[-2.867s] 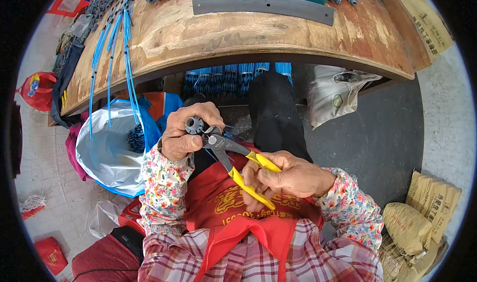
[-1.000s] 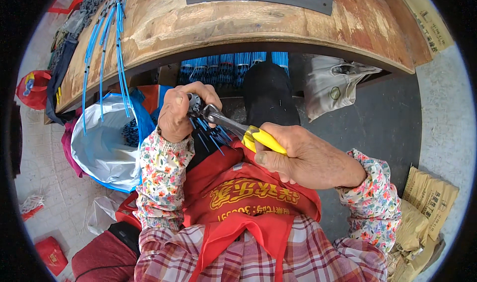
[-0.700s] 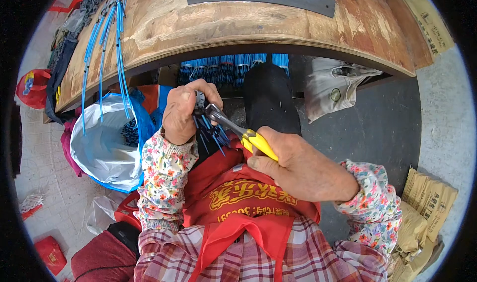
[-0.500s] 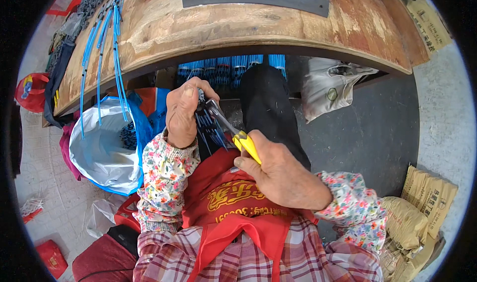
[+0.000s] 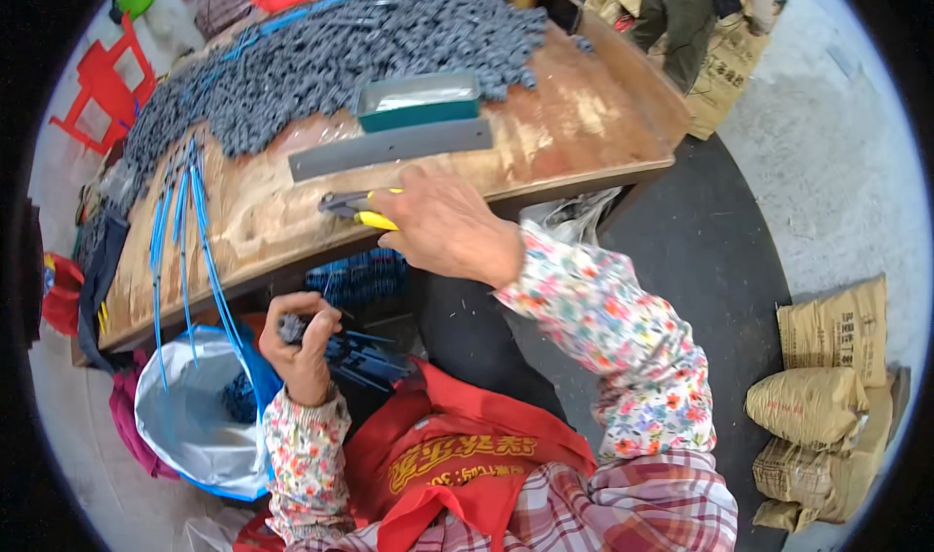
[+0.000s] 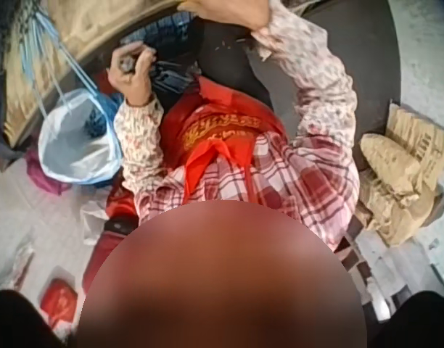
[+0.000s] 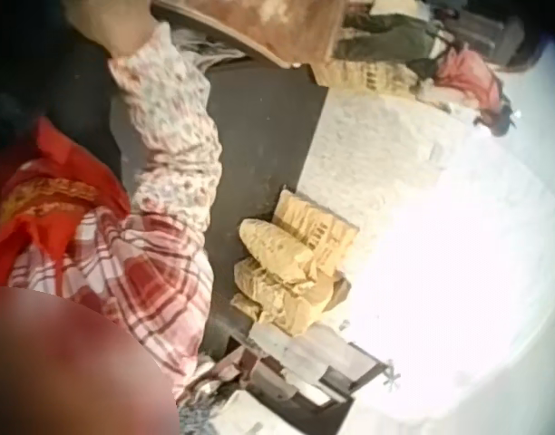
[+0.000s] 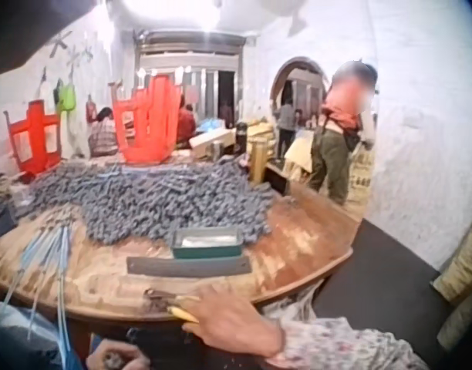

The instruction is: Attaching blue plastic ribs to a central hub and using pliers to secure the components while assembling umbrella frames.

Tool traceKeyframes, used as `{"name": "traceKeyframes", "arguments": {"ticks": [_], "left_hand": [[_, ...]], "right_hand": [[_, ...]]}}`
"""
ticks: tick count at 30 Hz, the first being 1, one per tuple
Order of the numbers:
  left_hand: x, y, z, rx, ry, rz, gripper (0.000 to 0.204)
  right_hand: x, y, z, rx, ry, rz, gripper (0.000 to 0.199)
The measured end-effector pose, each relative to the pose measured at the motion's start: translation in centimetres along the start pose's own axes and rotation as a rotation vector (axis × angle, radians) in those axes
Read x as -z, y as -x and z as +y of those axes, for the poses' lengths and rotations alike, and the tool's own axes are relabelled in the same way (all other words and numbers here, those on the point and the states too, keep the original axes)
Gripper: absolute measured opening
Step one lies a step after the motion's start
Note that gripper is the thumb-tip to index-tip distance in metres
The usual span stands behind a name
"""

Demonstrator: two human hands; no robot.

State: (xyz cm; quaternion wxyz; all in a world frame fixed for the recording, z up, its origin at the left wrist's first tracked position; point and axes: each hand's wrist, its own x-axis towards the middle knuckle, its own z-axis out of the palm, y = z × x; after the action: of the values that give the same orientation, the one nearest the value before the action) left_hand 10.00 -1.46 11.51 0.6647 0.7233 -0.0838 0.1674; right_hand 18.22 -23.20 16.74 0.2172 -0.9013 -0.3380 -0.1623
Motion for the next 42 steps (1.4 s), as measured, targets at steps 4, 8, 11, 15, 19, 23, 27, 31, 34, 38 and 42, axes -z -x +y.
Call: {"name": "traceKeyframes", "arguments": {"ticks": [4,8,11,15,19,23,27,31,34,38,42], "left_hand": [[0.5,-0.2,3.4,-0.064,0.053,0.094,0.015],[2.8,-1.2,8.4,-0.148,-0.090,0.109,0.013],[5.3,-3.5,11.8,-0.284,-0.028,0.111,0.014],[12.4,-6.9,19.4,-0.253,0.347,-0.079,0.015],[17.4,-10.0,21.8,-0.236,0.577,-0.211,0.019],[17.3,-8.3,19.3,-0.313,0.738,0.054,0.021],[11.9,-5.8,14.1,-0.185,0.798,0.017,0.024],[5.2,-2.8,9.6,0.048,1.018,0.131,0.028],[2.8,-0.9,5.4,0.232,1.082,0.146,0.032],[-1.2,1.7,1.7,0.500,1.107,0.331,0.038],[-2.9,4.9,1.1,0.742,1.098,0.193,0.044]], "right_hand": [[-0.6,-1.3,0.5,0.017,0.231,-0.003,0.024],[-1.6,0.8,-2.4,0.085,-0.159,0.246,0.023],[-3.8,4.1,-5.4,0.051,-0.638,-0.029,0.018],[-5.4,8.2,-10.2,-0.022,-1.123,-0.478,0.017],[-6.9,10.5,-12.3,-0.125,-1.178,-0.572,0.027],[-6.6,10.8,-12.2,-0.125,-1.135,-0.313,0.057],[-6.2,11.9,-9.1,-0.160,-1.323,0.063,0.088],[-2.1,12.0,-6.9,-0.003,-1.426,0.407,0.104],[0.8,13.3,-6.5,0.034,-1.338,0.569,0.100],[1.9,14.9,-4.4,0.119,-1.058,0.552,0.087],[1.0,14.9,-4.9,-0.049,-1.148,0.727,0.047]]}}
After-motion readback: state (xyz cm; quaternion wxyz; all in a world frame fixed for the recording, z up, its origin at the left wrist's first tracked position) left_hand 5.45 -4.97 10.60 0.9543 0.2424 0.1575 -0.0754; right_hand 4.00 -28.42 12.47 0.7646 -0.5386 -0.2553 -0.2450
